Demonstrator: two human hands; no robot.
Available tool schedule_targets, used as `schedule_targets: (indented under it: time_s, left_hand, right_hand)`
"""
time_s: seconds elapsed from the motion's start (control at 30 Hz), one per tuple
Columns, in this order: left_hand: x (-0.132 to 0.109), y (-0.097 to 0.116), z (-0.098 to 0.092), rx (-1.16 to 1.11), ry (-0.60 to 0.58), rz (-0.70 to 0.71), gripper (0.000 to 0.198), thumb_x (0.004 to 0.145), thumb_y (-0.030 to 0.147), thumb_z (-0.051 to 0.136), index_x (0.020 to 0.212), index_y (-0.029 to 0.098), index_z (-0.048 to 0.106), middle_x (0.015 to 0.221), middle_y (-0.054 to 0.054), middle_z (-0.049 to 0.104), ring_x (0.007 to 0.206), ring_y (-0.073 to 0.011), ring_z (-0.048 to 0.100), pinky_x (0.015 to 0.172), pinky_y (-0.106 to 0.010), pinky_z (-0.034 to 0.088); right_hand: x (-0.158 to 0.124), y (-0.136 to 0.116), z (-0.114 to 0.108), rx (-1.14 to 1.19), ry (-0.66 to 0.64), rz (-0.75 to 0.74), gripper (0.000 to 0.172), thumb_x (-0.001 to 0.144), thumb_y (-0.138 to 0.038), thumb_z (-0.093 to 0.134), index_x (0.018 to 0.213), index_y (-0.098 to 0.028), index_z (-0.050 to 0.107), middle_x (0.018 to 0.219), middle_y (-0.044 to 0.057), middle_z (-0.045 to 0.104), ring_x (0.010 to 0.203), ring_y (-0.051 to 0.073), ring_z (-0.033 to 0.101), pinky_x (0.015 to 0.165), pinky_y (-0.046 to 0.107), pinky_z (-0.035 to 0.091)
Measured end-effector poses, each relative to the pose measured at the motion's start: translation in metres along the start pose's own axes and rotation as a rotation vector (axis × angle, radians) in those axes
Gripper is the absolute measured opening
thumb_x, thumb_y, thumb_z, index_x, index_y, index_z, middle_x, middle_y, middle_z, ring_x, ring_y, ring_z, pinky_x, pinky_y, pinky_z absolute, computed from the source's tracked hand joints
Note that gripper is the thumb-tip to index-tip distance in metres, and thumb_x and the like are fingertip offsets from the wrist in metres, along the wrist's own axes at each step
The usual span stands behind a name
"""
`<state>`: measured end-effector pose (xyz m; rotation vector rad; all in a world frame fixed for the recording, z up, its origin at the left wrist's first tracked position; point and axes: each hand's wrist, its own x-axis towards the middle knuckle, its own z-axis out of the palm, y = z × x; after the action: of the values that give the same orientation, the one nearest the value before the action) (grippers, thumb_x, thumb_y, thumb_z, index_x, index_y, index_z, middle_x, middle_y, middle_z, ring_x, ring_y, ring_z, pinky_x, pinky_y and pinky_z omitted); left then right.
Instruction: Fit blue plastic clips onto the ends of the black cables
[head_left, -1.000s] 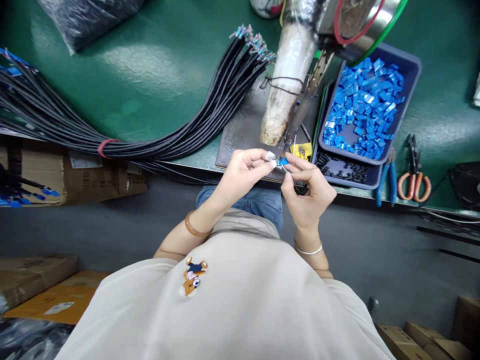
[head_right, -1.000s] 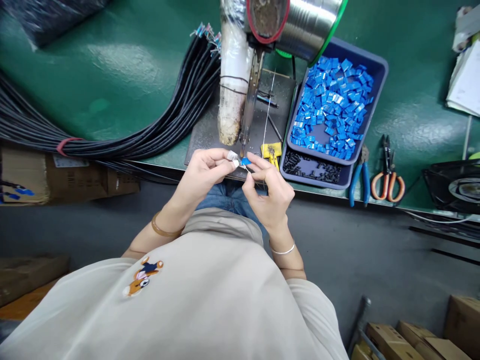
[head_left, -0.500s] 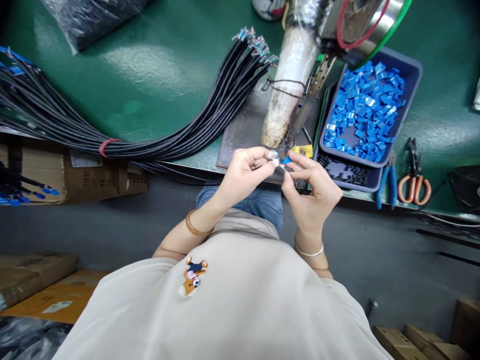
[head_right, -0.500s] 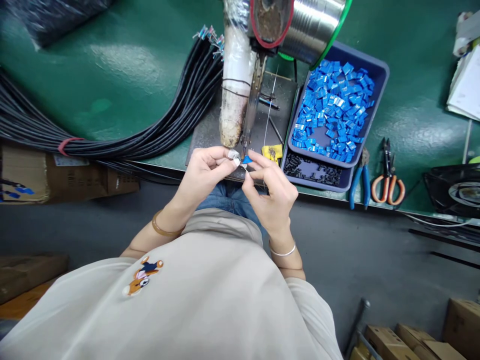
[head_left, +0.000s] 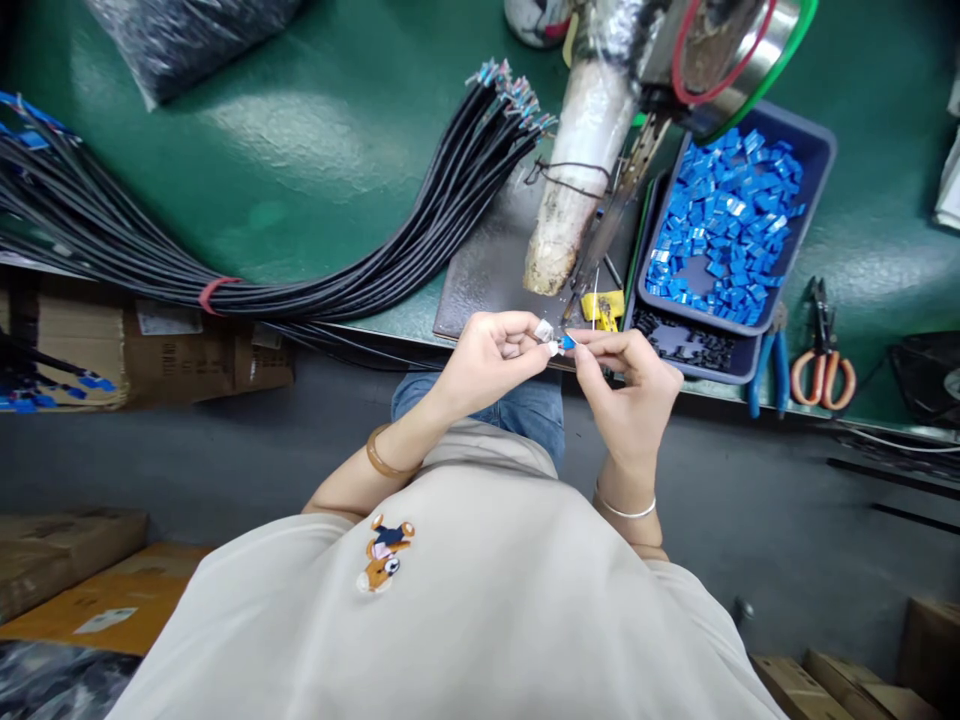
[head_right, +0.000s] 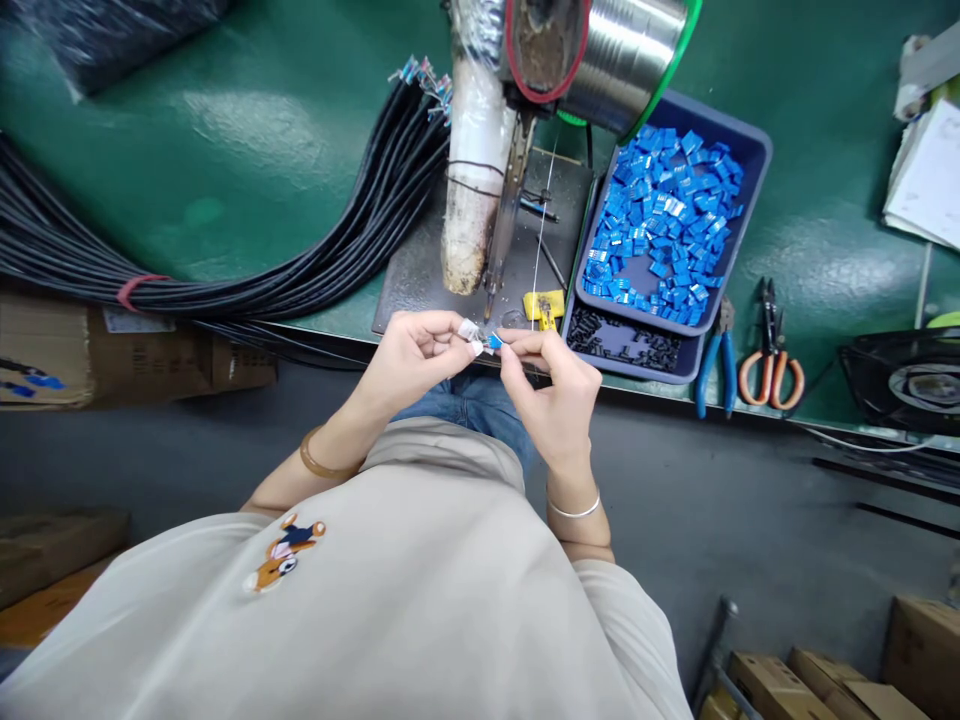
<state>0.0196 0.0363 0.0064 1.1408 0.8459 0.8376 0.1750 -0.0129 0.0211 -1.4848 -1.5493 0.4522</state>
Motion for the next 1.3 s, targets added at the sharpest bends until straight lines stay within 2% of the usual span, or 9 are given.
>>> schedule_targets:
  time_s: [0.07, 0.17, 0.3, 0.43, 0.5, 0.57, 0.73, 0.87, 1.3]
  left_hand:
    - [-0.003, 0.001, 0.001, 0.024, -0.015, 0.004, 0.016, 0.079, 0.022, 0.064, 0.067, 0.013, 0.058, 0.057, 0.005, 0.038, 0.049, -0.0031, 0.028, 0.045, -0.019, 0.022]
    - [-0.007, 0.001, 0.002, 0.063, -0.017, 0.038, 0.018, 0.080, 0.021, 0.063, 0.066, 0.013, 0.056, 0.056, 0.005, 0.035, 0.050, -0.0036, 0.026, 0.046, -0.019, 0.021]
    - [-0.010, -0.003, 0.003, 0.164, 0.002, 0.118, 0.016, 0.081, 0.022, 0.063, 0.069, 0.014, 0.058, 0.058, 0.004, 0.036, 0.053, -0.0051, 0.028, 0.048, -0.020, 0.023]
    - [-0.011, -0.007, 0.005, 0.146, 0.055, 0.155, 0.013, 0.083, 0.023, 0.062, 0.075, 0.013, 0.064, 0.061, 0.003, 0.046, 0.054, -0.0053, 0.036, 0.050, -0.019, 0.030]
    - [-0.010, -0.008, 0.006, 0.098, 0.074, 0.170, 0.014, 0.084, 0.025, 0.063, 0.080, 0.013, 0.067, 0.063, 0.002, 0.052, 0.055, -0.0053, 0.040, 0.052, -0.018, 0.034]
    - [-0.009, -0.008, 0.005, 0.061, 0.074, 0.174, 0.015, 0.083, 0.027, 0.065, 0.080, 0.013, 0.068, 0.064, 0.002, 0.054, 0.056, -0.0052, 0.043, 0.052, -0.017, 0.036]
    - [-0.004, -0.008, 0.004, -0.002, 0.086, 0.133, 0.018, 0.082, 0.028, 0.067, 0.073, 0.013, 0.064, 0.062, 0.002, 0.051, 0.054, -0.0046, 0.041, 0.051, -0.018, 0.033]
    - [0.001, -0.009, 0.004, -0.021, 0.103, 0.143, 0.017, 0.080, 0.025, 0.068, 0.071, 0.013, 0.060, 0.061, 0.003, 0.047, 0.053, -0.0041, 0.039, 0.050, -0.017, 0.032]
    - [0.008, -0.009, 0.003, 0.000, 0.095, 0.132, 0.012, 0.085, 0.020, 0.062, 0.075, 0.014, 0.059, 0.057, 0.005, 0.036, 0.051, -0.0041, 0.031, 0.049, -0.020, 0.026]
  right_hand:
    - [0.001, -0.001, -0.004, 0.004, 0.016, 0.026, 0.006, 0.088, -0.022, 0.063, 0.085, -0.023, 0.067, 0.087, -0.001, 0.073, 0.077, 0.013, 0.071, 0.065, 0.026, 0.059]
    - [0.000, -0.003, -0.008, -0.107, 0.096, -0.067, 0.006, 0.086, -0.022, 0.067, 0.089, -0.026, 0.072, 0.082, -0.001, 0.067, 0.074, 0.012, 0.065, 0.060, 0.026, 0.054]
    - [-0.001, -0.006, -0.005, -0.136, -0.025, -0.132, 0.005, 0.086, -0.019, 0.067, 0.087, -0.024, 0.068, 0.079, -0.002, 0.064, 0.071, 0.010, 0.060, 0.061, 0.025, 0.051]
    - [-0.003, -0.001, 0.002, -0.030, -0.037, -0.012, 0.009, 0.089, -0.022, 0.061, 0.081, -0.021, 0.057, 0.076, -0.003, 0.059, 0.066, 0.008, 0.060, 0.060, 0.022, 0.051]
    - [-0.004, 0.002, 0.005, 0.052, 0.037, 0.088, 0.007, 0.092, -0.026, 0.057, 0.086, -0.021, 0.056, 0.078, -0.004, 0.061, 0.062, 0.008, 0.063, 0.058, 0.022, 0.053]
    - [-0.005, 0.004, 0.007, 0.103, 0.124, 0.114, 0.006, 0.093, -0.027, 0.056, 0.091, -0.022, 0.056, 0.085, -0.002, 0.065, 0.063, 0.009, 0.067, 0.059, 0.023, 0.056]
    - [-0.005, 0.005, 0.011, -0.044, 0.124, -0.173, 0.008, 0.084, -0.016, 0.067, 0.086, -0.022, 0.063, 0.100, 0.003, 0.072, 0.093, 0.016, 0.071, 0.074, 0.029, 0.060]
    - [-0.004, 0.009, 0.017, -0.112, 0.156, -0.301, 0.015, 0.082, -0.009, 0.065, 0.087, -0.022, 0.061, 0.104, 0.003, 0.074, 0.094, 0.016, 0.072, 0.084, 0.032, 0.060]
    - [0.000, 0.012, 0.020, -0.075, 0.176, -0.281, 0.014, 0.081, -0.010, 0.065, 0.085, -0.022, 0.060, 0.103, 0.003, 0.074, 0.093, 0.017, 0.073, 0.081, 0.032, 0.062]
